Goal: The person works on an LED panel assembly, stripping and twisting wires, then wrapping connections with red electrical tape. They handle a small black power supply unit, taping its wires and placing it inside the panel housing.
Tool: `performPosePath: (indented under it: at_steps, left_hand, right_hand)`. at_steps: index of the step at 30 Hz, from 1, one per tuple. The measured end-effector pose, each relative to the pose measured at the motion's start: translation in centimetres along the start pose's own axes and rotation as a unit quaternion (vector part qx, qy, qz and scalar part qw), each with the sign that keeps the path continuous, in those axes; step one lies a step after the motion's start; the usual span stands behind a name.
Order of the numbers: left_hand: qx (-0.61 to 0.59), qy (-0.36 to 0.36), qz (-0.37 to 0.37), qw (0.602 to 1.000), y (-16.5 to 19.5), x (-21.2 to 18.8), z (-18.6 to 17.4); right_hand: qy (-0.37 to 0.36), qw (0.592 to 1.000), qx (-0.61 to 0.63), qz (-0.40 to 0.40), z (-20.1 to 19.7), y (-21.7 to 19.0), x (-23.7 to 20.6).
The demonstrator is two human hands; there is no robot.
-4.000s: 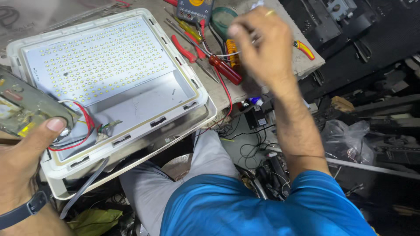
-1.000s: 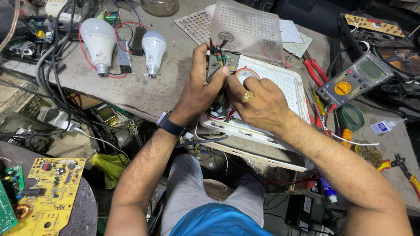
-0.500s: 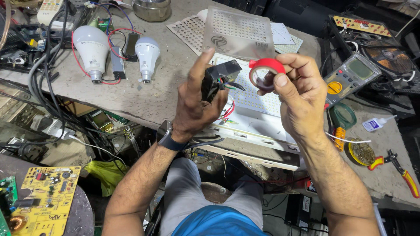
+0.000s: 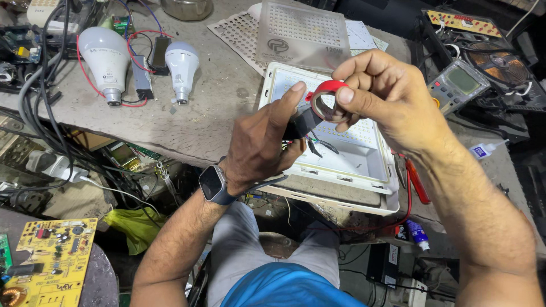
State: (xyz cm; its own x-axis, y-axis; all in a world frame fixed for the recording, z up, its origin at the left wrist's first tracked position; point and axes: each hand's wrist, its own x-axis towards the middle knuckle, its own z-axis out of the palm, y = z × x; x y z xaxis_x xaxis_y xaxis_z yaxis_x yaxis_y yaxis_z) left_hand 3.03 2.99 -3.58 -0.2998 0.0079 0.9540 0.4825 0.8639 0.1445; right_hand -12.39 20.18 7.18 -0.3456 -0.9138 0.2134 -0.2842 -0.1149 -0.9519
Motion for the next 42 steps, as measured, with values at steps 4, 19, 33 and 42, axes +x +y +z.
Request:
performPosePath:
  at_steps: [4,19,33,42]
  left_hand:
    - [0.039,-0.036,-0.047,0.998,0.3,-0.1,0.2]
    - [0.023,-0.025,-0.038,0.999,-0.3,-0.4,0.2]
    - [0.034,-0.036,-0.029,0.998,-2.1,-0.9,0.4]
    - [0.052,0.113,-0.157,0.980,-6.4,-0.9,-2.4]
  right_hand:
    - [-0.037,0.996,-0.060,0.045,0.0,-1.7,0.4]
    - [-0.050,0.994,-0.072,0.057,0.1,-1.5,-1.1]
    - [0.025,0.997,0.057,0.035,-0.4,0.9,0.2]
    - [0.079,0.987,0.138,0.028,3.0,4.0,2.3]
